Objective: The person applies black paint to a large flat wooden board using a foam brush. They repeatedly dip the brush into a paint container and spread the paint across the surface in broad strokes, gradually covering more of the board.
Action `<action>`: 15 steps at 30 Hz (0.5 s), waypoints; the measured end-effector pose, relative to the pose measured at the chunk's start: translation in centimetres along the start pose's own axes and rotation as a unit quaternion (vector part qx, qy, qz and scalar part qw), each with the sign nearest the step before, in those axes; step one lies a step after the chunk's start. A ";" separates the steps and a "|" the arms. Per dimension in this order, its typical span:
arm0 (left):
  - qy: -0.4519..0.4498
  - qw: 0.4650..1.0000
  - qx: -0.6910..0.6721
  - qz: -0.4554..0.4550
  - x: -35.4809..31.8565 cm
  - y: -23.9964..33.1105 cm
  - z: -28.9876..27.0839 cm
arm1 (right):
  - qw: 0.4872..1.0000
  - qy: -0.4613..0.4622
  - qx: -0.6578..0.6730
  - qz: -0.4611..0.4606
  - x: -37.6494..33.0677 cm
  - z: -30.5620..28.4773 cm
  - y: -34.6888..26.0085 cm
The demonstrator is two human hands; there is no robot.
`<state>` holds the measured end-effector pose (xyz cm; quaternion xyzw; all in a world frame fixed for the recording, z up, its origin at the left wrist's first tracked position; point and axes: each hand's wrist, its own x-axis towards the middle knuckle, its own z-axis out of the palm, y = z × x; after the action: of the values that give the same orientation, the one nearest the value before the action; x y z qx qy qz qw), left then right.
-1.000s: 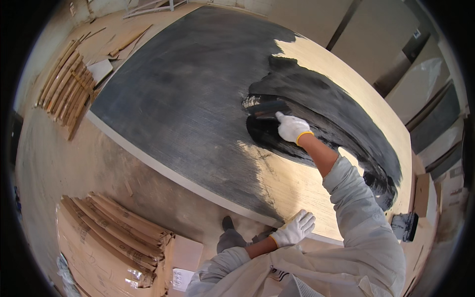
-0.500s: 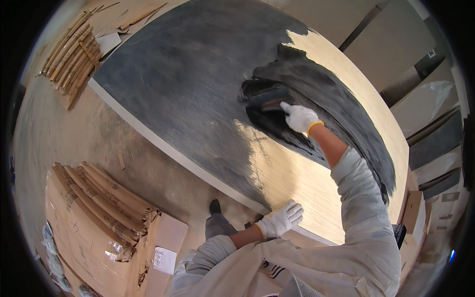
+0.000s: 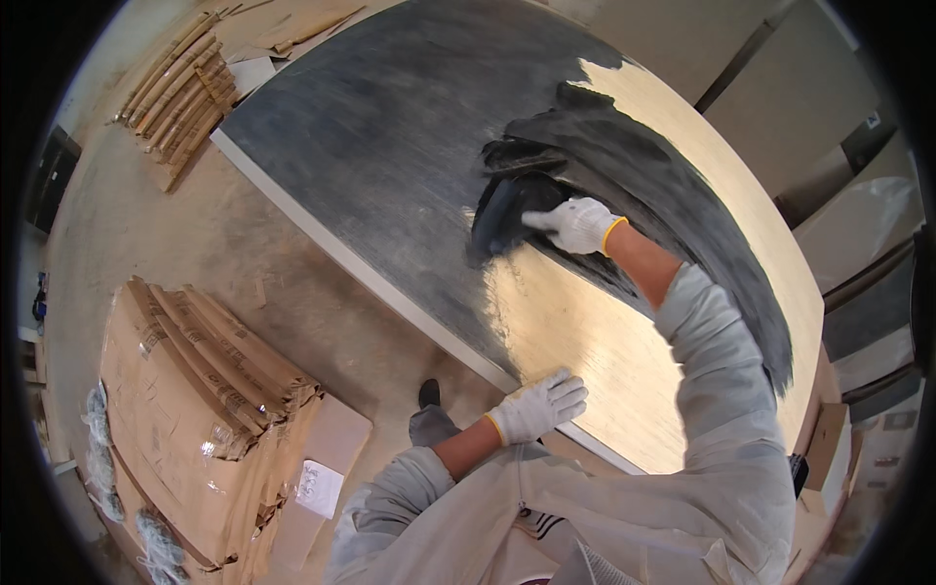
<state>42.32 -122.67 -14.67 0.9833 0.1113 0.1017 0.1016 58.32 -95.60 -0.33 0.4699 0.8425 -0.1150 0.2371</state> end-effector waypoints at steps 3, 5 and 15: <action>0.041 0.998 -0.020 -0.040 -0.2 1.3 0.5 | 0.991 -0.073 -0.077 -0.077 -2.0 -1.2 1.1; 0.057 0.998 -0.021 -0.034 0.0 1.6 1.3 | 0.995 -0.038 -0.082 -0.043 -0.6 0.1 4.3; 0.105 0.992 -0.033 -0.058 -0.3 1.9 1.1 | 0.979 -0.062 -0.121 -0.152 -1.3 0.3 -0.4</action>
<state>42.65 -124.78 -15.30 0.9552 0.1744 0.2024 0.1274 58.61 -96.91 0.04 0.2959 0.8955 -0.0759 0.3236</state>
